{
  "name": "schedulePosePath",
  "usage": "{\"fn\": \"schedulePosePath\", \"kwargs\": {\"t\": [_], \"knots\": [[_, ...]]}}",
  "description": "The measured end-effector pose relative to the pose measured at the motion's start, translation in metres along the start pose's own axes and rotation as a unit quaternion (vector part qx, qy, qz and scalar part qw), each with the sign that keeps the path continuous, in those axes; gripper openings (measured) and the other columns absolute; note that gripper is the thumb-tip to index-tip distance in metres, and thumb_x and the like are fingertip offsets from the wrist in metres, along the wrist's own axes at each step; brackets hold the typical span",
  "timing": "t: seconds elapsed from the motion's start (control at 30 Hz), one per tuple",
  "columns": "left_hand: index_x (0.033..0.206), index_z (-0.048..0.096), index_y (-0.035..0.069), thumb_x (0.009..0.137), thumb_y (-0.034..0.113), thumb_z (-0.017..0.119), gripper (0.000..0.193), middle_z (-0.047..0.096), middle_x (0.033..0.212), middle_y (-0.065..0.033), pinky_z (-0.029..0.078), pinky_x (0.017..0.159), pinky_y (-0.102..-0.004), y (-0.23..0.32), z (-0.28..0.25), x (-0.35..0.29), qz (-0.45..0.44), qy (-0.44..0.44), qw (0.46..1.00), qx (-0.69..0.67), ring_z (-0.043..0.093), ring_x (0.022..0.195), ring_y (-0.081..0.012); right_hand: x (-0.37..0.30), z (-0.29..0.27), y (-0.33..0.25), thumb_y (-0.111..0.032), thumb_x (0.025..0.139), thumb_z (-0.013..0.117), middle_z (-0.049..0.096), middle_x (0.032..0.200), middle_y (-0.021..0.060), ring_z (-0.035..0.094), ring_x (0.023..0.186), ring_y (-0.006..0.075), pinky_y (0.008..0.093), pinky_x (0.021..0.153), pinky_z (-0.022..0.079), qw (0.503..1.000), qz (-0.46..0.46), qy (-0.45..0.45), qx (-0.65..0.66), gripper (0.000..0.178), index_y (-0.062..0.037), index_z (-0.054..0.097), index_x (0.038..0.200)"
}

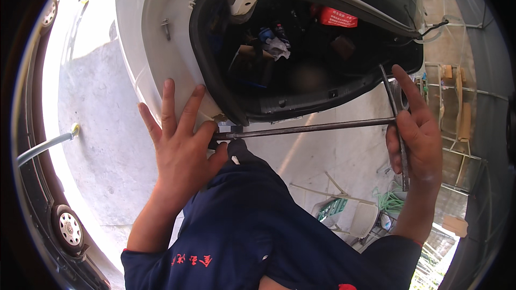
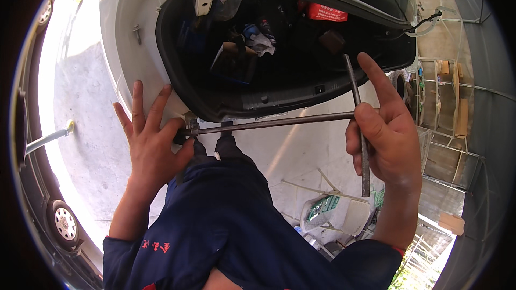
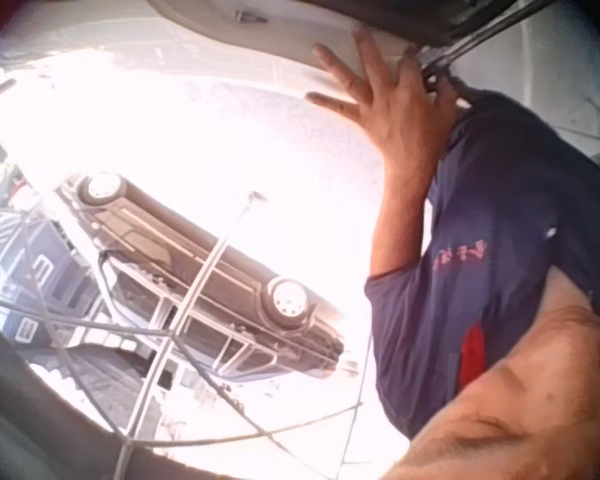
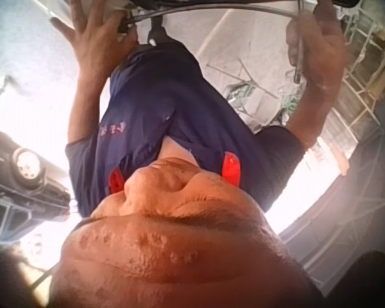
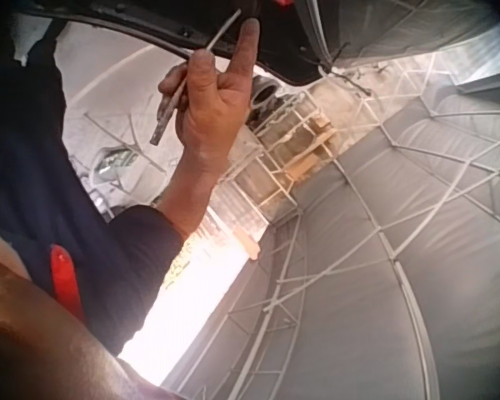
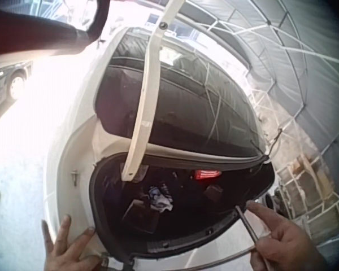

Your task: The person retrieves a socket wrench and parts from a car trunk, fits a bracket onto the rear frame by hand, and secures it using the wrench.

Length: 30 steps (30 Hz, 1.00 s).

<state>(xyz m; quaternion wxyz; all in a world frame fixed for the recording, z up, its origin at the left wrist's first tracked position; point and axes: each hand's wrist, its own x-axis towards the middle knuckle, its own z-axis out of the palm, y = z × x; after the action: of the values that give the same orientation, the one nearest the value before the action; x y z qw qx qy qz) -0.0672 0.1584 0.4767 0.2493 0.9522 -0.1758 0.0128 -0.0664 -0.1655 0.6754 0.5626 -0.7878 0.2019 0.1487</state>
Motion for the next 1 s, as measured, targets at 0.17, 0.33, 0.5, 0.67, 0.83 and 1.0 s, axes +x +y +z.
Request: {"fn": "schedulePosePath", "kwargs": {"t": [0.17, 0.33, 0.5, 0.67, 0.83, 1.0], "knots": [[0.080, 0.070, 0.012, 0.073, 0.019, 0.081, 0.015, 0.054, 0.158, -0.0085, -0.002, 0.127, -0.0749, 0.006, 0.001, 0.000, -0.009, 0.014, 1.000, -0.001, 0.015, 0.164, -0.0444, -0.004, -0.003, 0.027, -0.038, 0.113, 0.055, 0.074, 0.075, 0.0136, 0.066, 0.052, 0.0138, 0.0250, 0.047, 0.054, 0.993, -0.036, -0.045, 0.107, 0.050, 0.0021, 0.053, 0.144], [0.079, 0.069, 0.012, 0.073, 0.019, 0.080, 0.015, 0.057, 0.153, -0.0077, 0.000, 0.127, -0.0749, 0.007, 0.001, -0.005, -0.009, 0.025, 0.999, 0.018, 0.019, 0.163, -0.0437, 0.006, -0.003, 0.048, -0.032, 0.110, 0.063, 0.077, 0.105, 0.0205, 0.069, 0.075, 0.0139, 0.0256, 0.068, 0.058, 0.971, -0.212, -0.105, 0.022, 0.044, 0.0018, 0.053, 0.137], [0.079, 0.069, 0.011, 0.072, 0.019, 0.079, 0.015, 0.058, 0.152, -0.0071, 0.001, 0.127, -0.0742, 0.011, 0.000, -0.005, -0.008, 0.027, 0.999, 0.033, 0.020, 0.163, -0.0434, 0.007, 0.018, 0.056, -0.029, 0.111, 0.062, 0.077, 0.102, 0.0140, 0.067, 0.079, 0.0094, 0.0259, 0.070, 0.059, 0.972, -0.233, 0.004, 0.005, 0.025, -0.0047, 0.057, 0.110], [0.079, 0.068, 0.011, 0.071, 0.019, 0.080, 0.016, 0.058, 0.152, -0.0065, 0.002, 0.127, -0.0739, 0.013, 0.000, -0.003, -0.008, 0.025, 0.999, 0.042, 0.022, 0.162, -0.0431, 0.008, 0.022, 0.053, -0.031, 0.112, 0.061, 0.077, 0.090, 0.0123, 0.070, 0.072, 0.0119, 0.0263, 0.061, 0.058, 0.970, -0.232, 0.068, 0.022, 0.028, -0.0046, 0.058, 0.106], [0.079, 0.067, 0.012, 0.074, 0.015, 0.077, 0.012, 0.058, 0.152, -0.0063, 0.002, 0.127, -0.0736, 0.018, 0.002, 0.000, -0.016, 0.025, 0.999, 0.043, 0.022, 0.162, -0.0430, 0.005, -0.011, 0.055, -0.032, 0.114, 0.056, 0.076, 0.083, 0.0116, 0.071, 0.065, 0.0131, 0.0259, 0.052, 0.057, 0.962, -0.225, 0.151, 0.035, 0.028, -0.0054, 0.058, 0.104], [0.076, 0.068, 0.013, 0.075, 0.012, 0.077, 0.009, 0.060, 0.151, -0.0055, 0.002, 0.128, -0.0724, 0.027, 0.001, 0.001, -0.040, 0.029, 0.998, 0.042, 0.023, 0.162, -0.0416, 0.017, -0.080, 0.100, -0.030, 0.113, 0.058, 0.076, 0.083, 0.0115, 0.068, 0.064, 0.0118, 0.0250, 0.054, 0.056, 0.948, -0.233, 0.207, 0.059, 0.025, -0.0070, 0.058, 0.104]]}}
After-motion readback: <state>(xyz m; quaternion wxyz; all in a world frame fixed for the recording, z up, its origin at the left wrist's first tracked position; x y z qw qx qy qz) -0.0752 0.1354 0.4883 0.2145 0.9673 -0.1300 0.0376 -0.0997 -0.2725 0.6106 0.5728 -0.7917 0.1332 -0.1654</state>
